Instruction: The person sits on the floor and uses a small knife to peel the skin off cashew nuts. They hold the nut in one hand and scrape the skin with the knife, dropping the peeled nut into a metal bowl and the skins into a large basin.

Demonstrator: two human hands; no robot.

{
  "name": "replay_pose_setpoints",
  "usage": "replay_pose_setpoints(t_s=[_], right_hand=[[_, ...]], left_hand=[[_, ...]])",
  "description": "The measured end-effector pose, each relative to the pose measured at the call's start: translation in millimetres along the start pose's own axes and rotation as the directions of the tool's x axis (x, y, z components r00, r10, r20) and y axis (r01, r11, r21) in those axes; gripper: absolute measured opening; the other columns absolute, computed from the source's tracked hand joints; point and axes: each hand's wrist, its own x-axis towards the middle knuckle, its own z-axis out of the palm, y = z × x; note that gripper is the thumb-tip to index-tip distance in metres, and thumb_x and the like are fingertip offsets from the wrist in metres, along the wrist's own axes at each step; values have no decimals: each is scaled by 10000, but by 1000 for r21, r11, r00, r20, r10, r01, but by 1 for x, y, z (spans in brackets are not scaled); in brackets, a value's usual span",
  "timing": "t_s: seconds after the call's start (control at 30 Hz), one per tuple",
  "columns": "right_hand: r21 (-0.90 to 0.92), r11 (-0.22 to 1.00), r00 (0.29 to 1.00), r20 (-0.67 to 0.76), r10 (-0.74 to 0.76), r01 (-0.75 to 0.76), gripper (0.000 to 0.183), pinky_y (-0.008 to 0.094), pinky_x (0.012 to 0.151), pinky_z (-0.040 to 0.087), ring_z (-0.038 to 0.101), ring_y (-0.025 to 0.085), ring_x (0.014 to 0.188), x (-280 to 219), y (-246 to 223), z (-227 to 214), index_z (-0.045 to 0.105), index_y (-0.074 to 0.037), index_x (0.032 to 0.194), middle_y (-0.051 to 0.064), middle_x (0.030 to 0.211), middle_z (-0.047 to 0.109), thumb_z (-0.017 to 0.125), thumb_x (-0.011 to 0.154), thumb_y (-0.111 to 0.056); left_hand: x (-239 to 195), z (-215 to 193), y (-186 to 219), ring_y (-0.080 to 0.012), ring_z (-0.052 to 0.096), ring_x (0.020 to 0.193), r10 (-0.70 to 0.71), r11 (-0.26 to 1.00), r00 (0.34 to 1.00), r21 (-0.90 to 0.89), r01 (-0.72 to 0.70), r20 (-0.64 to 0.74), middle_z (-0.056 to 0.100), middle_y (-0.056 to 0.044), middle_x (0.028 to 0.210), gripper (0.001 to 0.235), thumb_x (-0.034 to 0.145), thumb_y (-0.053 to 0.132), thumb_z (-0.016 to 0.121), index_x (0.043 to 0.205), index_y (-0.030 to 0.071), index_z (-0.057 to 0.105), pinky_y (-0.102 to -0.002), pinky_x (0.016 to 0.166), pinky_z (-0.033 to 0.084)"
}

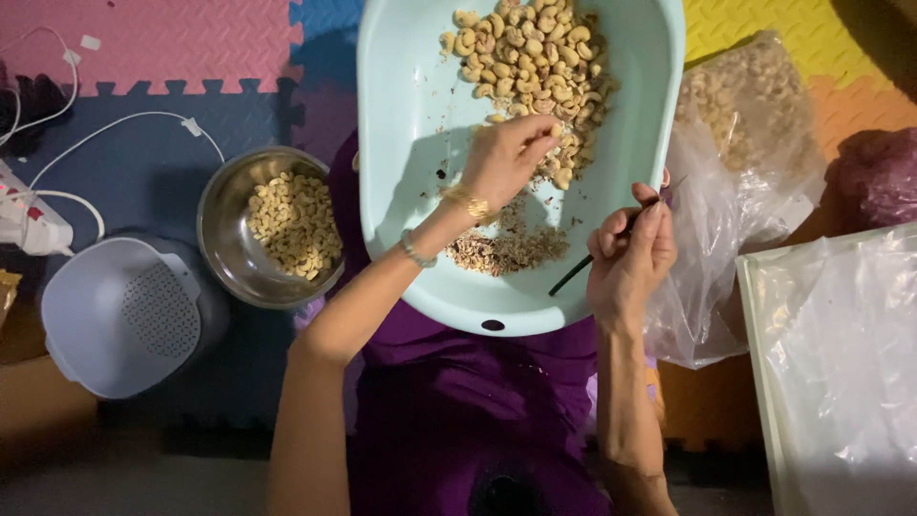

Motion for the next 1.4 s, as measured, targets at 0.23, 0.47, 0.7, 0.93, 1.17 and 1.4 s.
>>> replay_pose_setpoints(t_s=[0.23, 0.47, 0.7, 0.93, 1.17, 1.4], right_hand=[[-129, 989, 985, 164, -48, 70, 273, 224, 497, 364, 426, 88, 548, -2, 1, 15, 610, -58, 1271, 52, 759, 556, 445, 1152, -241], [-325, 902, 908, 394, -144, 284, 265, 276, 599, 431, 485, 123, 644, -22, -17, 42, 633, 47, 1319, 129, 804, 601, 525, 1122, -95], [-362, 851, 873, 443, -203, 381, 235, 369, 738, 546, 634, 202, 801, -41, -10, 58, 700, 68, 1203, 209, 949, 716, 752, 982, 2], [-432, 740, 790, 574, -214, 515, 259, 423, 839, 511, 653, 292, 907, -43, -21, 52, 681, 53, 1277, 198, 990, 682, 577, 1089, -91], [-458, 646, 726, 650, -225, 611, 254, 400, 686, 499, 624, 273, 731, -41, -23, 44, 712, 63, 1259, 186, 832, 684, 594, 1079, -71], [-493, 589, 697, 695, -176, 640, 225, 354, 589, 507, 658, 243, 626, -36, -44, 40, 759, -13, 1220, 104, 749, 728, 649, 1048, -108]], left_hand=[[-36, -31, 15, -214, 688, 1003, -141, 796, 979, -571, 199, 144, 689, -172, 1110, 243, 1045, 136, 631, 1254, 13, 654, -367, 870, 639], [-76, -58, 90, -231, 710, 1059, -140, 704, 982, -684, 190, 128, 683, -166, 1145, 319, 1062, 160, 627, 1332, -10, 618, -381, 913, 654], [-98, -76, 127, -301, 722, 997, 36, 898, 999, -438, -31, 5, 704, -230, 1067, 244, 1034, 79, 652, 1271, 24, 678, -402, 837, 689], [-109, -71, 110, -245, 695, 1038, 49, 770, 999, -638, -21, 25, 686, -209, 1155, 318, 1040, 35, 631, 1357, 43, 644, -368, 905, 665], [-109, -73, 107, -250, 677, 1071, 68, 742, 996, -670, -10, 61, 676, -209, 1183, 337, 1022, 16, 657, 1358, 37, 645, -377, 931, 651], [-100, -79, 105, -236, 653, 1109, 85, 797, 990, -604, -2, 109, 672, -205, 1200, 360, 1006, 6, 680, 1360, 62, 644, -362, 951, 634]])
